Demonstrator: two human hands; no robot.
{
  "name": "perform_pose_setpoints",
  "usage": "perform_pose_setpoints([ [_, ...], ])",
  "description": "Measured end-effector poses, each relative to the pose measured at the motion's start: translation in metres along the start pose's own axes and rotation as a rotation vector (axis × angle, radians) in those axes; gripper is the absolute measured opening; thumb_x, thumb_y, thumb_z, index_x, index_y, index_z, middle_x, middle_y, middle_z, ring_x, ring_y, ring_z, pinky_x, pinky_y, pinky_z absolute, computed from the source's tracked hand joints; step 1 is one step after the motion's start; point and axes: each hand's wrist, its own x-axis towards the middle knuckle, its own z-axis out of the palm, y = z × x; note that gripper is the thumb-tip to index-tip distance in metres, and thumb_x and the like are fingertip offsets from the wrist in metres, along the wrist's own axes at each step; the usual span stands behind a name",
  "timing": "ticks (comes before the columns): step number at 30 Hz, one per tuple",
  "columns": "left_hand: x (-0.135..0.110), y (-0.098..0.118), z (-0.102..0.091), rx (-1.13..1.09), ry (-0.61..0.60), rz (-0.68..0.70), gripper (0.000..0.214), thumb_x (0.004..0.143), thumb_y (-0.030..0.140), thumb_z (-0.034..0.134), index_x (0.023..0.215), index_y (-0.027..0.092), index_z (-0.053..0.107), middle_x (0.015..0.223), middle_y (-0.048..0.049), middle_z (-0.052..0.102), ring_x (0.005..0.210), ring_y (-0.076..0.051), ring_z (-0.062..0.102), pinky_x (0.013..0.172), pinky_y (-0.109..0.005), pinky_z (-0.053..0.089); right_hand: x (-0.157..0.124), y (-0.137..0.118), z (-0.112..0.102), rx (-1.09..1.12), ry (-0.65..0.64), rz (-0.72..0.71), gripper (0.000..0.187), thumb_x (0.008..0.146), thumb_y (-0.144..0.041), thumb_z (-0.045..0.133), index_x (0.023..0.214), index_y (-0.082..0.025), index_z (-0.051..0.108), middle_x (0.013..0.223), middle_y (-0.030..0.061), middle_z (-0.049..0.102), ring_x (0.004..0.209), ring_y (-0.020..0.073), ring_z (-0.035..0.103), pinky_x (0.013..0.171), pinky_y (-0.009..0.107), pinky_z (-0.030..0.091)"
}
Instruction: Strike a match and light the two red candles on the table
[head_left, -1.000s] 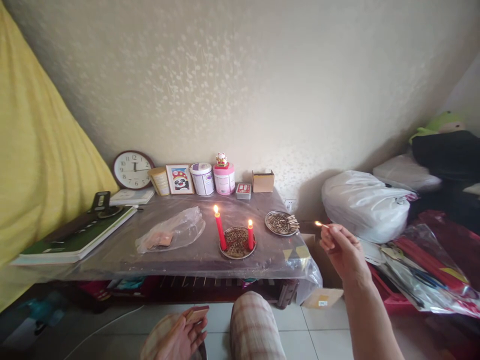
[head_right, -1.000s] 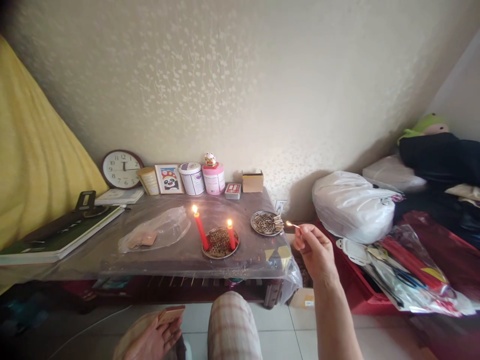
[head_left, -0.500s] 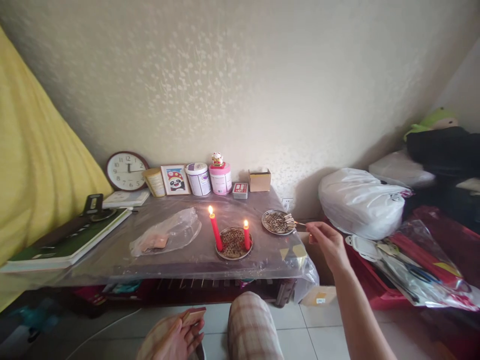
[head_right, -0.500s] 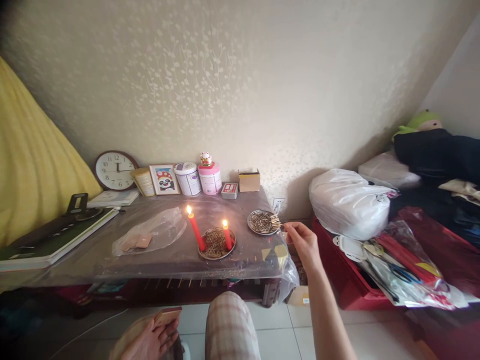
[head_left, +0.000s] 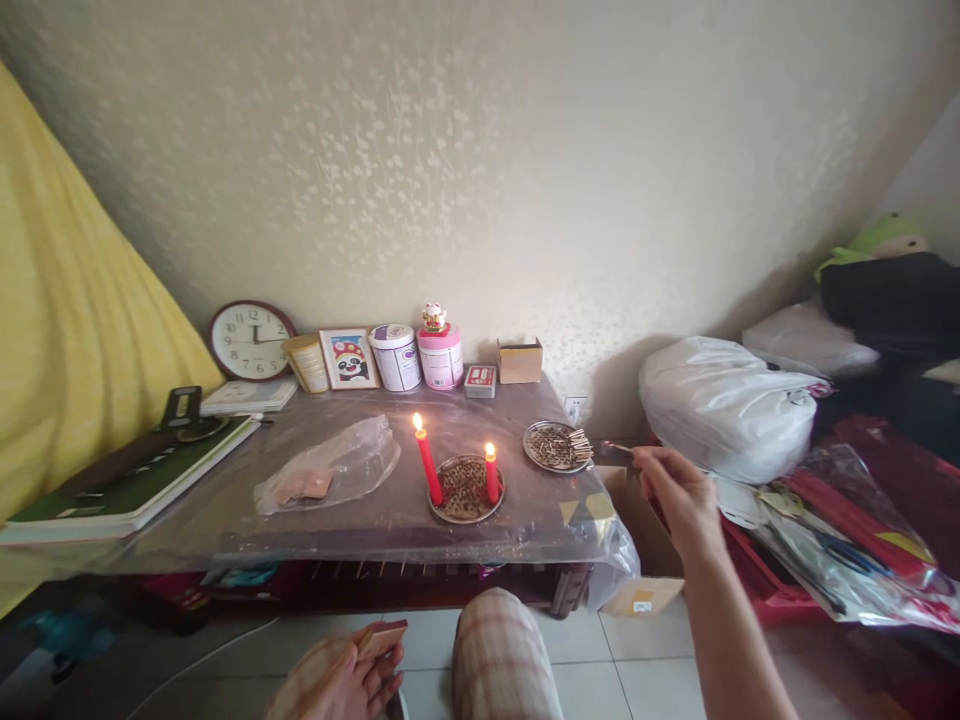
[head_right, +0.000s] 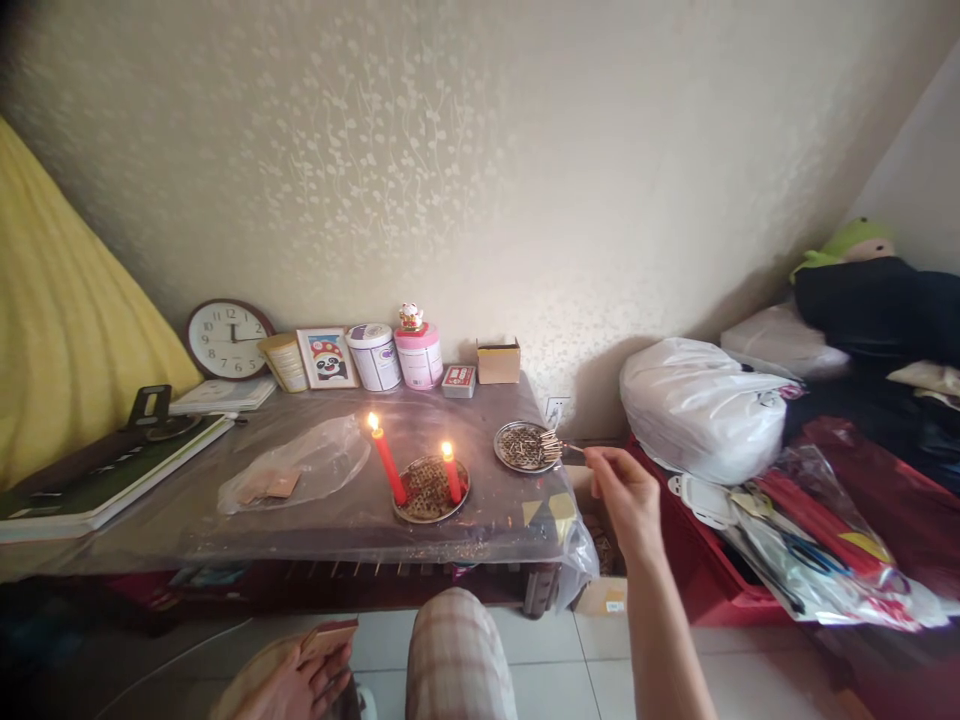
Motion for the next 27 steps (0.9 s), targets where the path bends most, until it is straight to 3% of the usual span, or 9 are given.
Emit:
perform_pose_setpoints([
  [4,0.000,0.000,-0.001,-0.018,0.000,0.005,0.051,0.057,0.050,0.090,0.094,0.015,0.082,0.104,-0.0160,0.081,0.103,-0.033,0.068,0.093,-0.042,0.053,0.001,0.002,-0.003,0.030,-0.072,-0.008,0.034,0.071,-0.057,0.071,0.070,-0.024,0.060,0.059,-0.0046,0.047,0.045,0.0086,0.030,0.044,0.023,0.025],
  [8,-0.002,0.001,0.004,-0.045,-0.003,0.005,0.049,0.060,0.046,0.090,0.096,0.014,0.081,0.104,-0.0165,0.081,0.102,-0.031,0.069,0.092,-0.040,0.055,0.007,0.029,-0.001,-0.273,-0.064,0.005,0.037,0.067,-0.054,0.077,0.074,-0.019,0.069,0.054,-0.0031,0.051,0.054,0.0128,0.044,0.051,0.025,0.034],
  [11,-0.004,0.003,0.008,-0.062,-0.016,0.006,0.044,0.061,0.041,0.090,0.095,0.014,0.082,0.103,-0.0173,0.081,0.100,-0.031,0.070,0.092,-0.040,0.055,0.015,0.054,-0.003,-0.337,-0.040,0.019,0.041,0.072,-0.056,0.069,0.078,-0.016,0.070,0.054,-0.0035,0.050,0.056,0.0133,0.045,0.054,0.025,0.036],
  [15,-0.004,0.003,0.008,-0.070,-0.002,0.006,0.040,0.060,0.037,0.091,0.091,0.015,0.082,0.100,-0.0176,0.081,0.098,-0.030,0.071,0.090,-0.039,0.057,0.025,0.077,-0.006,-0.413,-0.048,0.061,0.043,0.068,-0.056,0.067,0.078,-0.014,0.073,0.056,-0.0007,0.057,0.056,0.0150,0.049,0.054,0.027,0.039],
  [27,-0.005,0.005,0.014,-0.071,0.031,0.016,0.039,0.062,0.035,0.089,0.093,0.014,0.082,0.100,-0.0177,0.081,0.096,-0.031,0.071,0.087,-0.040,0.058,0.046,0.115,0.003,-0.583,-0.110,0.033,0.041,0.069,-0.054,0.061,0.078,-0.017,0.075,0.077,0.0090,0.074,0.072,0.0234,0.064,0.069,0.033,0.048],
])
